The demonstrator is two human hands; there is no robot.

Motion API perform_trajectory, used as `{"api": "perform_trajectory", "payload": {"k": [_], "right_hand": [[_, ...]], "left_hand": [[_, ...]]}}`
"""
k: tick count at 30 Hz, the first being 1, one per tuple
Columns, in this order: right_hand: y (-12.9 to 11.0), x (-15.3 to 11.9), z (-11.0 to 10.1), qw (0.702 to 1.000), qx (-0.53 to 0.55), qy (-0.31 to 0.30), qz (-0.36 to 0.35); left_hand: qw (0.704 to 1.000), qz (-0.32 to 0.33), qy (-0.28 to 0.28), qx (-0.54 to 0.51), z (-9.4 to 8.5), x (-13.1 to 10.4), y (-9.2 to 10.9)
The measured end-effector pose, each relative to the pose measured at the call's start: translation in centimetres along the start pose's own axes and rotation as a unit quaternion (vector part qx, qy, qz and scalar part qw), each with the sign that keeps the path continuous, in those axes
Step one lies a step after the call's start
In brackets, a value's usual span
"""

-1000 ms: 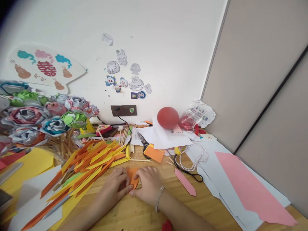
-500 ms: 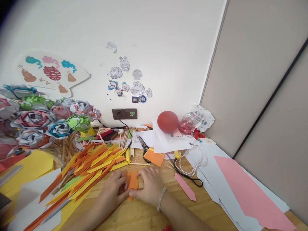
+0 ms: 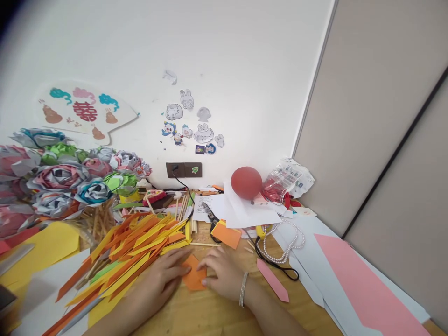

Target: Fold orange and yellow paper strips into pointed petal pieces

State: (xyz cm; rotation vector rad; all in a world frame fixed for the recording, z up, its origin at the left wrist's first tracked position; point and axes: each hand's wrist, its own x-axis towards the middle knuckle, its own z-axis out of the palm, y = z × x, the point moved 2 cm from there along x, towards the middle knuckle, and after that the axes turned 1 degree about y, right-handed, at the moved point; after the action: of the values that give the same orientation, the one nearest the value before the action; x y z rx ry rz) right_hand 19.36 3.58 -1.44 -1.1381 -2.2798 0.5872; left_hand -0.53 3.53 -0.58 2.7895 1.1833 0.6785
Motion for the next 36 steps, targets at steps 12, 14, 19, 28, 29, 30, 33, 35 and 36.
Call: {"api": "perform_trajectory", "payload": {"k": [12,14,19,28,29,30,33,35,36], "right_hand": [[-1.0,-0.2,-1.0,0.990,-0.078,0.106,-0.056],[-1.7,-0.5,-0.3,0.984,-0.116,0.055,-0.125],[-1.8,-0.5,0.8,0.964,-0.201,0.037,-0.170],[-1.8,-0.9,0.2,0.968,-0.151,0.057,-0.190],[-2.0,-0.9,0.3,0.968,-0.151,0.054,-0.195],[-2.1,-1.0,0.5,0.967,-0.155,0.051,-0.196],[-2.3,-1.0,1.2,0.964,-0.175,0.047,-0.195],[-2.4,-1.0,1.5,0.960,-0.186,0.046,-0.202],[-2.3,-0.9,1.6,0.959,-0.191,0.048,-0.206]], "left_hand": [[0.998,-0.001,-0.037,-0.046,-0.4,-0.5,2.7],[0.995,-0.048,-0.035,-0.080,-0.1,-0.4,2.5],[0.981,-0.106,-0.045,-0.159,-0.3,-0.3,1.7],[0.987,-0.007,-0.069,-0.143,-1.2,-0.1,0.4],[0.993,0.008,-0.060,-0.102,-1.2,-0.2,0.4],[0.996,0.026,-0.056,-0.060,-1.3,-0.3,0.4],[0.995,0.070,-0.056,0.034,-1.3,-0.5,0.7],[0.993,0.085,-0.067,0.057,-1.2,-0.6,0.8],[0.992,0.089,-0.072,0.060,-1.1,-0.7,0.8]]}}
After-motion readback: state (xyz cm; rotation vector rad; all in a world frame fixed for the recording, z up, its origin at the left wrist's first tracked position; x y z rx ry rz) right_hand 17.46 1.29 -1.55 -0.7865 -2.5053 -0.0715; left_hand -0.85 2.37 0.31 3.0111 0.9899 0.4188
